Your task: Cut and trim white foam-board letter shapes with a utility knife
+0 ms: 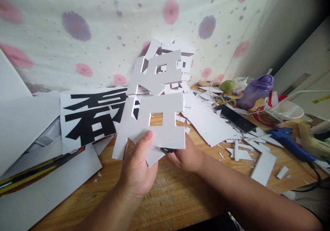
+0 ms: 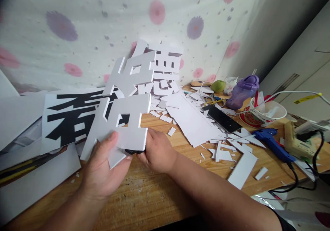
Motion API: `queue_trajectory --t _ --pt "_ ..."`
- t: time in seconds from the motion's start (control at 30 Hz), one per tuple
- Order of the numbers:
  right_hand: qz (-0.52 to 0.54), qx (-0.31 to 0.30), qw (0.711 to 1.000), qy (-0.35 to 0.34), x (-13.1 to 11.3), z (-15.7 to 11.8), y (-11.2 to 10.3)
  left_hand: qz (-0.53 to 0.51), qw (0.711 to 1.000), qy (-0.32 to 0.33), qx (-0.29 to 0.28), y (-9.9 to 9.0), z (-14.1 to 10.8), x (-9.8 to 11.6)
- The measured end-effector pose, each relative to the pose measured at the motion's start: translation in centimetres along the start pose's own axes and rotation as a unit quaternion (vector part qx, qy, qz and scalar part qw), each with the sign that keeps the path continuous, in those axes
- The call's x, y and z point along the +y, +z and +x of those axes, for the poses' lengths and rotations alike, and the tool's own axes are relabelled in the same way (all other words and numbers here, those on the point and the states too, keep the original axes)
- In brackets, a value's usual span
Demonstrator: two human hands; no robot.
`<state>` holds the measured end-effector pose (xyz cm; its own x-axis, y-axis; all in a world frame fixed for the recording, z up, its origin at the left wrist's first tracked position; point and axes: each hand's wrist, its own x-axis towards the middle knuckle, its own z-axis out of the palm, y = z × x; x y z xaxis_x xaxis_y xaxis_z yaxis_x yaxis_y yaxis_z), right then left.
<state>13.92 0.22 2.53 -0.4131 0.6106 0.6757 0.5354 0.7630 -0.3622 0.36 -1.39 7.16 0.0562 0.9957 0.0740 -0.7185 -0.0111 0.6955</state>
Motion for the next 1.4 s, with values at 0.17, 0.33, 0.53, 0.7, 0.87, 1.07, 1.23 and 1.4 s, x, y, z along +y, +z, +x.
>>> queue_trajectory --t 0.17,0.33,0.53,0.7,0.87,1.07,1.23,1.4 --pt "-0.023 0.009 1.000 0.014 0.2 0.0 0.0 -0.001 1.000 -0.010 0.005 -0.1 0.0 0.0" --pt "-0.069 0.041 0.997 0.003 0.1 0.0 0.0 -0.008 1.000 -0.006 0.006 0.0 0.0 0.1" --pt "-0.092 0.093 0.991 -0.017 -0.2 0.2 0.2 0.003 1.000 0.025 0.016 0.2 0.0 0.2" --pt "-0.071 0.105 0.992 -0.015 -0.4 0.1 0.4 -0.001 0.999 0.014 0.047 0.1 0.2 0.4" --pt "0.030 0.139 0.990 0.012 -0.6 0.1 0.0 -0.001 0.995 -0.021 0.097 -0.6 1.1 1.2" --pt "0.077 0.065 0.995 -0.017 -0.8 0.3 -0.3 0.016 0.996 -0.016 0.091 -0.7 1.6 1.4" --pt "0.080 0.034 0.995 0.040 -0.8 0.3 -0.4 0.025 0.998 0.001 0.059 -0.4 1.4 1.1" --pt "0.076 0.024 0.996 0.036 -0.6 0.4 -0.6 0.032 0.999 0.005 0.009 0.0 1.0 0.6"
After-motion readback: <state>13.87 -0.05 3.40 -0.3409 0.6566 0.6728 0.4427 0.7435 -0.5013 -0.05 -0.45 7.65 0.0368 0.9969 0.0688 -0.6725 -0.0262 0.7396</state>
